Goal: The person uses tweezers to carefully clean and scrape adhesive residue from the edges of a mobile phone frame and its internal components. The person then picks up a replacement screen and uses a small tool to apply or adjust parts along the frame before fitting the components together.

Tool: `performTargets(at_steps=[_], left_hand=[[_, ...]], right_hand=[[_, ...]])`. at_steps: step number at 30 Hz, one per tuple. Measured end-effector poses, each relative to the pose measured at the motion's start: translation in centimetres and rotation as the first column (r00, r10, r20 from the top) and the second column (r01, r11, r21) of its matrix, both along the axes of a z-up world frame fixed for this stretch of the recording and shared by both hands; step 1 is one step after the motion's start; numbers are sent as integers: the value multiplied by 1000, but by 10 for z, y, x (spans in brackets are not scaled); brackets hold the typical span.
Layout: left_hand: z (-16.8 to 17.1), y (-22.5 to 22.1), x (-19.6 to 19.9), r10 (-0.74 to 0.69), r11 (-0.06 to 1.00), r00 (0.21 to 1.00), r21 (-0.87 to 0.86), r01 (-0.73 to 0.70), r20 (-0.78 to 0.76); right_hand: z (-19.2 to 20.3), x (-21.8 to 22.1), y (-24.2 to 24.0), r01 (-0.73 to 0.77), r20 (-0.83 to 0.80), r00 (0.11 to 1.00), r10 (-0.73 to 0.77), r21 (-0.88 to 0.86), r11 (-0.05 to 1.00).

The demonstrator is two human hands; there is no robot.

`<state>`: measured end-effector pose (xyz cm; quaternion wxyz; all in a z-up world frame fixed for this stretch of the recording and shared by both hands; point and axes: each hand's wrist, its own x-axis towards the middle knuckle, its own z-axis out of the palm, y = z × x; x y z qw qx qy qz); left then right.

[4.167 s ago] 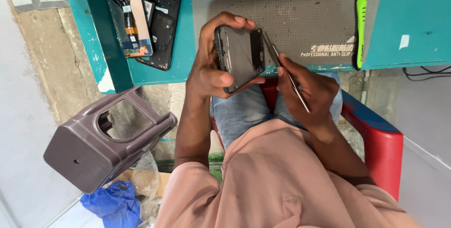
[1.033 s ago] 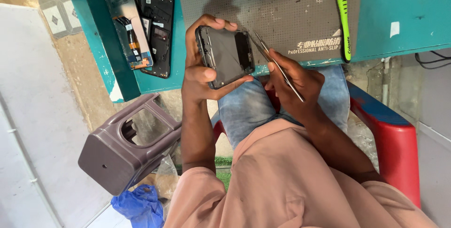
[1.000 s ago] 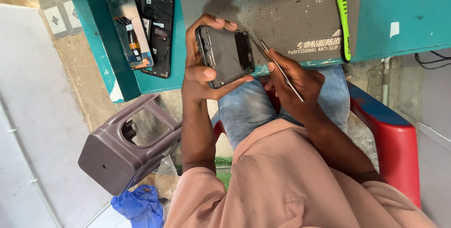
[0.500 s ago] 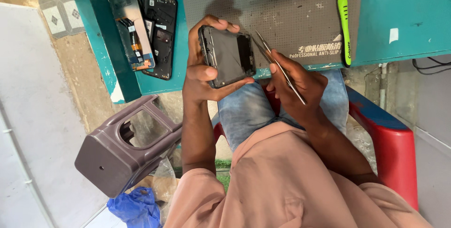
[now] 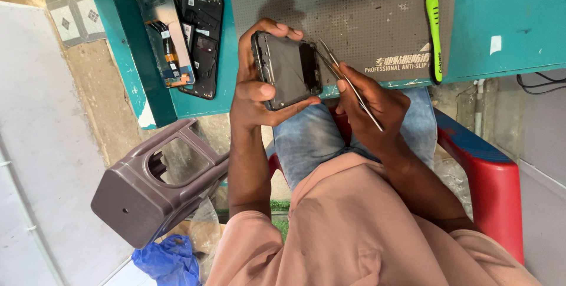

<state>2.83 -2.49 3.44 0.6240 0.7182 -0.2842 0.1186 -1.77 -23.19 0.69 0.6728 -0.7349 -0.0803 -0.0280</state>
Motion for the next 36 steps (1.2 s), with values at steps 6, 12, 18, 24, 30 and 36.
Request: performTargets(at_steps=[6,12,18,24,30,36], left_hand=[[-2,0,-1,5,1000,1000,-1,-5,4],[-3,1,-1,-1,1000,1000,-7,1,7],[-2,-1,-1,7,1000,1000,-18,-7,-1],[-1,-1,-1,1,1000,1000,-21,-1,5],[1,0,-3,-9,1000,1000,3,9,4],[10,-2,-14,5,996,1000,86,-5,-4]], right_hand=[[1,0,-1,4,-30,1000,-4,-19,1000],[1,0,-2,-6,-21,1000,6,-9,1000],[0,2,0,-8,-6,1000,8,-4,1000],[4,0,1,29,-142,989,-30,-5,1000],[2,0,3,51,-106,993,-54,-29,998],[5,-1,5,57,-129,990,-55,19,998]])
